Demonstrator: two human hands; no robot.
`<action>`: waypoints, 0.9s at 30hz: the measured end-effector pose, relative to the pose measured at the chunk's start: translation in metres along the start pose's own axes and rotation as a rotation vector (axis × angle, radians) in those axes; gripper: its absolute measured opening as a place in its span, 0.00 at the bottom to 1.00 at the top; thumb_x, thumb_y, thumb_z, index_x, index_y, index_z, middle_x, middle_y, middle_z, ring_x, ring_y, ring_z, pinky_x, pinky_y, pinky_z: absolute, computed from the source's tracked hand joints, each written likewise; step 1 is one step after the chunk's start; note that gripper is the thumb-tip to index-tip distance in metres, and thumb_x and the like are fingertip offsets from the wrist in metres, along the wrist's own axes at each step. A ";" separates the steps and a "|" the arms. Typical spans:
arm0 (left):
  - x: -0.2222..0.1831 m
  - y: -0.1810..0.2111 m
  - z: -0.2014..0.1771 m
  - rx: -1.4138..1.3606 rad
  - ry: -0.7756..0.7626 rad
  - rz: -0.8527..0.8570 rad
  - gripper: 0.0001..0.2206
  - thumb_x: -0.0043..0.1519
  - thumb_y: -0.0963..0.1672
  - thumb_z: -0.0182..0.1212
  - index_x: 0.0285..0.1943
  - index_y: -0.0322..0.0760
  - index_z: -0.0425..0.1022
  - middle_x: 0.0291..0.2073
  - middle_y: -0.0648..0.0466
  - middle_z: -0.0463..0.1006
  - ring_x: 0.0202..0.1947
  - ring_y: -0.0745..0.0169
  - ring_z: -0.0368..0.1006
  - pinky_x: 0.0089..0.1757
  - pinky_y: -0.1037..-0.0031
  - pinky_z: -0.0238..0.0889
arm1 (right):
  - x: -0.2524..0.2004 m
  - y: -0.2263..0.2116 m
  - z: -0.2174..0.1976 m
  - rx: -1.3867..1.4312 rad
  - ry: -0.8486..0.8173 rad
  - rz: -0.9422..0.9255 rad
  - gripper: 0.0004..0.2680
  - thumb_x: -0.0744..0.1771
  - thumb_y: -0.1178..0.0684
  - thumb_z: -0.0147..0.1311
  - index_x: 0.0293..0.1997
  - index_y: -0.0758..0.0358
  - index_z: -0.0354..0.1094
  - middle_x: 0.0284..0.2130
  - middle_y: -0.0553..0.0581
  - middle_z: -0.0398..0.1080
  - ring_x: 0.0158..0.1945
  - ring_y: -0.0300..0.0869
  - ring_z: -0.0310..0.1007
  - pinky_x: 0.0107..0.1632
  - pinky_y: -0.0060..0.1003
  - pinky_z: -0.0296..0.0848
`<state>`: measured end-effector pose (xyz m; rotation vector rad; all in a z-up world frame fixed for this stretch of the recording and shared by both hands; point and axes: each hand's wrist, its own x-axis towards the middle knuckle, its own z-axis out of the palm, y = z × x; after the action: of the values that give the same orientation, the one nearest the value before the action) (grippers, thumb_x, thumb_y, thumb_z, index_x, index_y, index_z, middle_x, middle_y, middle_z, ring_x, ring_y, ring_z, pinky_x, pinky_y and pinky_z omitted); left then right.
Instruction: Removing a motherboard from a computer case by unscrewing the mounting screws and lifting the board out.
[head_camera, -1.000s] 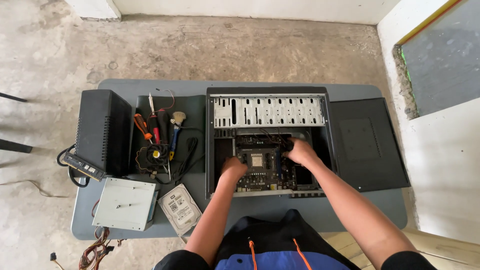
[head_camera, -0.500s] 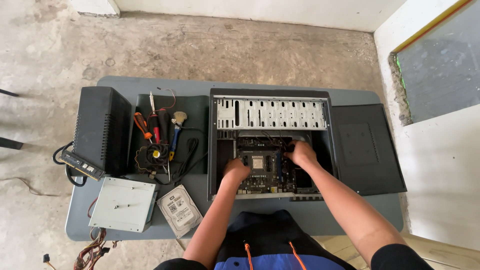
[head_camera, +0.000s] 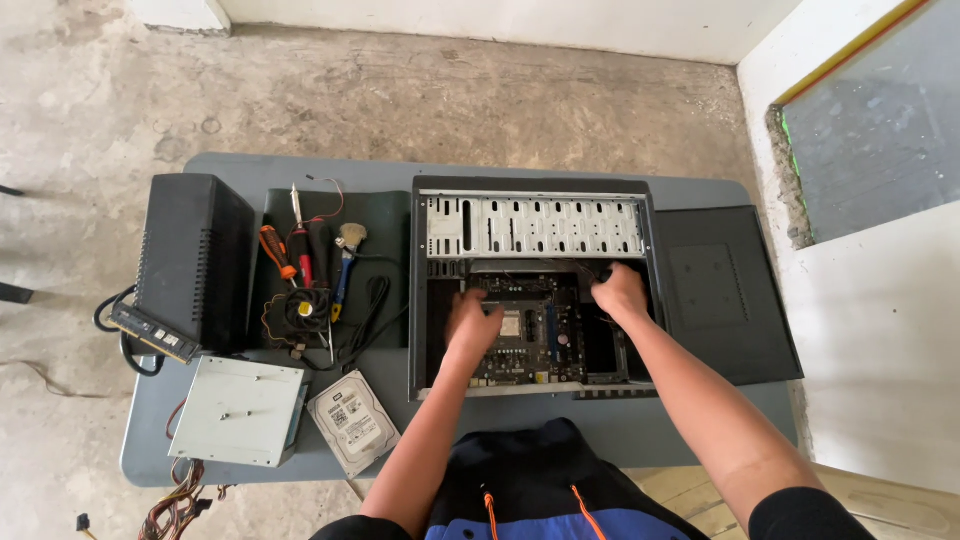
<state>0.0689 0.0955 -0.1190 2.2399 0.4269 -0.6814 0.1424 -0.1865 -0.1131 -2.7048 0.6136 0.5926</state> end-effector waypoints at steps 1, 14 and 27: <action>0.000 0.007 0.001 -0.233 -0.009 0.045 0.27 0.65 0.52 0.65 0.72 0.39 0.73 0.63 0.44 0.76 0.66 0.40 0.75 0.61 0.46 0.72 | -0.005 0.000 -0.003 0.040 0.011 -0.013 0.19 0.67 0.47 0.55 0.63 0.67 0.76 0.53 0.71 0.81 0.61 0.62 0.80 0.57 0.59 0.82; 0.146 0.002 0.102 -0.813 -0.087 -0.124 0.27 0.68 0.49 0.56 0.75 0.34 0.72 0.65 0.41 0.77 0.56 0.48 0.80 0.49 0.60 0.83 | -0.039 -0.005 -0.019 0.250 0.023 -0.011 0.19 0.68 0.49 0.56 0.62 0.75 0.76 0.49 0.75 0.80 0.55 0.63 0.82 0.53 0.54 0.84; 0.100 0.045 0.059 -1.535 -0.171 -0.123 0.12 0.74 0.45 0.56 0.57 0.29 0.69 0.43 0.47 0.76 0.51 0.33 0.83 0.57 0.44 0.80 | -0.016 0.000 -0.009 0.302 -0.012 0.028 0.18 0.68 0.54 0.53 0.63 0.78 0.74 0.33 0.70 0.81 0.28 0.50 0.83 0.28 0.43 0.82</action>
<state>0.1510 0.0316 -0.1869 0.7051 0.6756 -0.3399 0.1323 -0.1839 -0.0981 -2.4127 0.6790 0.4789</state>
